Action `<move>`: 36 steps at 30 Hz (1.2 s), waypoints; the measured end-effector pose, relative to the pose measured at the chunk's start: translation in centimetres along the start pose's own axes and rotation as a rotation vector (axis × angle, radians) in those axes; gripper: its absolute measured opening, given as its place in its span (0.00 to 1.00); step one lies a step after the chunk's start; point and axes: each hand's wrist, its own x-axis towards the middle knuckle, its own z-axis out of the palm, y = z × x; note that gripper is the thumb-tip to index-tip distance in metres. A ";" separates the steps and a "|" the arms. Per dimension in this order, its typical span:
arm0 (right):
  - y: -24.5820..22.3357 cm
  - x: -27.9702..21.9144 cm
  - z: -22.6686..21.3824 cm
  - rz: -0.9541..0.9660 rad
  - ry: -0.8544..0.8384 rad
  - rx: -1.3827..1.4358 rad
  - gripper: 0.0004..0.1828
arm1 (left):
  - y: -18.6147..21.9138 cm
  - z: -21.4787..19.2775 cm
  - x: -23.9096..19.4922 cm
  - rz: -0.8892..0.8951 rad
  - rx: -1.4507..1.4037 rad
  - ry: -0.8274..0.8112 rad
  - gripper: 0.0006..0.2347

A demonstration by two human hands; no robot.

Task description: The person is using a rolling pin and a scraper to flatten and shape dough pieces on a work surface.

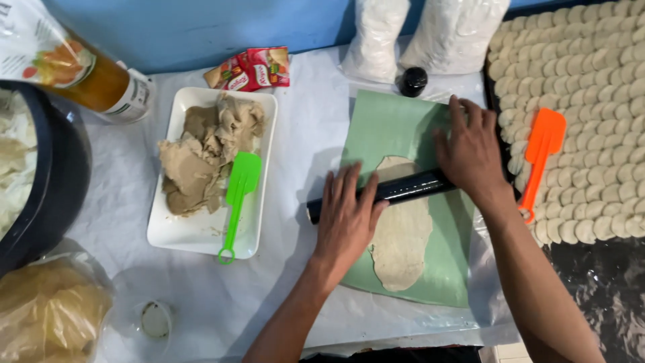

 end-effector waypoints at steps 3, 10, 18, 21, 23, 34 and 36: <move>0.6 0.9 0.7 -0.030 0.028 -0.089 0.25 | 0.5 -0.5 -1.7 -0.045 -0.057 -0.011 0.22; -4.6 0.1 -2.2 0.017 0.040 0.048 0.17 | -0.4 -1.7 -2.4 0.015 -0.007 -0.023 0.22; -8.8 -8.5 -7.6 0.003 -0.096 0.143 0.24 | -0.8 -3.9 -4.5 0.120 -0.062 -0.074 0.18; -8.1 -10.6 -6.8 -0.009 -0.125 0.087 0.26 | -1.6 -2.6 -5.1 0.067 -0.047 -0.110 0.18; -7.7 -10.7 -5.8 -0.028 -0.108 0.047 0.27 | -1.8 -1.4 -5.1 0.062 0.016 -0.058 0.20; -4.9 -2.4 -1.2 -0.059 -0.009 -0.134 0.32 | -3.3 0.4 3.5 0.002 0.215 0.058 0.27; -4.3 -1.0 -0.5 -0.021 0.055 -0.064 0.29 | -3.6 0.1 5.2 0.004 0.239 0.078 0.26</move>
